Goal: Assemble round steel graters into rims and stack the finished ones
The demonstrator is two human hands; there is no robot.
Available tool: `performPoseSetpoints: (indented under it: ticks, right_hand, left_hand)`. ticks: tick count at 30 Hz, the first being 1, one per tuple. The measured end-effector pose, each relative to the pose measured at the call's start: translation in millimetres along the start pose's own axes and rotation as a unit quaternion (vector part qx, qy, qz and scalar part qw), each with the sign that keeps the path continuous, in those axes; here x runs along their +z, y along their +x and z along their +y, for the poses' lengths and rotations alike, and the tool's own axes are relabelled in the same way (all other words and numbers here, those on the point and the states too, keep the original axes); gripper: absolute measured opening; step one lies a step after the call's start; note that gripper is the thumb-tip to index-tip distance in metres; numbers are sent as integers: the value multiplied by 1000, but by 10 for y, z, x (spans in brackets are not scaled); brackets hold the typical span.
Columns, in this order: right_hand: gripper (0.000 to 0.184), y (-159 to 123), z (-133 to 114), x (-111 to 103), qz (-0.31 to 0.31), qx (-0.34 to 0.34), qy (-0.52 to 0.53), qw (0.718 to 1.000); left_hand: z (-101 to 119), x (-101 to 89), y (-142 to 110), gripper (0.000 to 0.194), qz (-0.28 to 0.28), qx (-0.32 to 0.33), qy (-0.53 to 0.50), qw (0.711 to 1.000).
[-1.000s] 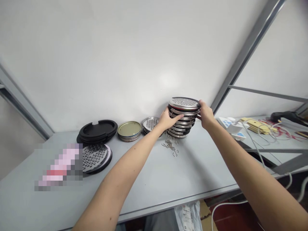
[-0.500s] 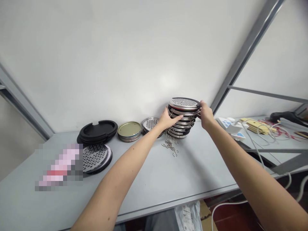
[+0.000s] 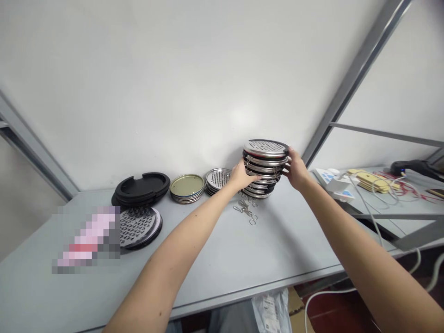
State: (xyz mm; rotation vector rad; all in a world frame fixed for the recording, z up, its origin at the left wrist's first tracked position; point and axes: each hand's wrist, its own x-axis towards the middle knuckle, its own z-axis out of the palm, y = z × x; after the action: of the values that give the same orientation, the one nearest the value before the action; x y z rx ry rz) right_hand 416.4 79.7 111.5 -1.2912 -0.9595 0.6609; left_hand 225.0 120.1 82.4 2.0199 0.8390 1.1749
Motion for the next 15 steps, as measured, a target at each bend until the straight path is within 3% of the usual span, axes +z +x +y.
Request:
performPoseSetpoints:
  ticks: [10,15]
  right_hand:
    - [53,59,55,-7,3,-34,-22,999]
    - [49,-1,7,52,30,-1,-4,1000]
  left_hand:
    - [-19,2,74,73,-2,-9,23,1000]
    - [-21,-6,12,75,-8,-3,24,1000]
